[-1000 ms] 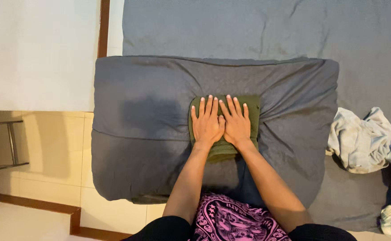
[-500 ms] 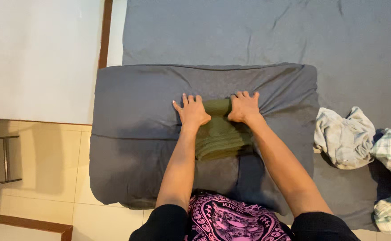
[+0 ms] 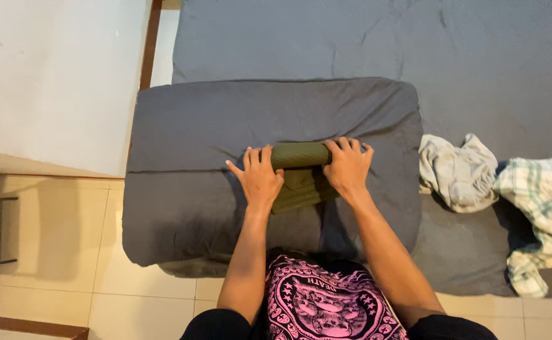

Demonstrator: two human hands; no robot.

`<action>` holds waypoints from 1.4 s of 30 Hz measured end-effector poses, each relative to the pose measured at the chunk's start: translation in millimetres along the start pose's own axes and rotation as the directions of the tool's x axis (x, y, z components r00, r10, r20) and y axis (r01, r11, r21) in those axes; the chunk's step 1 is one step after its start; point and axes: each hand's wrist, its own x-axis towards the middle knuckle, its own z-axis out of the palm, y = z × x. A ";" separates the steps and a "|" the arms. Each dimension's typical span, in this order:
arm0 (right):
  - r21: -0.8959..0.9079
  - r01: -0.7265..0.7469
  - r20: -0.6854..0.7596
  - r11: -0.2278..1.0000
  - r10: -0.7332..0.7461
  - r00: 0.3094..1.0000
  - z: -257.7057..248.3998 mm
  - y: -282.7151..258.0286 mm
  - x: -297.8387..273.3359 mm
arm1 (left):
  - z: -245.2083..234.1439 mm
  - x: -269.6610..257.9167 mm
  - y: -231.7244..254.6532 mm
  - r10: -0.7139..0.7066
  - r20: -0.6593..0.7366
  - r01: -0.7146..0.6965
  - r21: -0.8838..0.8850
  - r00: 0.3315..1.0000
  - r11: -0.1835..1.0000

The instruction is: The person folds a pair of green shorts and a pair of gray shorts on a bed, then places both items into a wardrobe.

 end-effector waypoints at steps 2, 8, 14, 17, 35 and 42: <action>0.008 -0.035 -0.027 0.999 0.035 0.999 -12.1 -7.5 -16.2 | -7.5 -17.3 -1.4 0.008 -0.034 -0.009 -0.030 0.999 1.000; 0.020 -0.152 -0.105 0.988 0.153 0.983 -45.1 -27.7 -52.1 | -29.1 -49.2 1.7 0.022 -0.180 -0.056 -0.186 0.983 0.981; 0.034 -0.291 -0.222 0.956 0.291 0.931 -75.8 -58.5 -98.1 | -52.7 -74.1 -8.1 0.142 -0.200 -0.190 -0.248 0.969 0.950; 0.027 -0.375 -0.285 0.927 0.367 0.886 -88.0 -74.1 -122.9 | -60.5 -85.4 -11.9 0.213 -0.219 -0.274 -0.307 0.952 0.911; 0.159 -0.756 -0.551 0.635 0.693 0.466 -146.9 -122.7 -284.8 | -76.8 -158.1 40.1 0.625 -0.234 -0.639 -0.523 0.744 0.565; 0.177 -0.840 -0.619 0.513 0.721 0.311 -171.7 -91.2 -362.8 | -62.7 -211.9 109.3 0.737 -0.209 -0.682 -0.595 0.643 0.426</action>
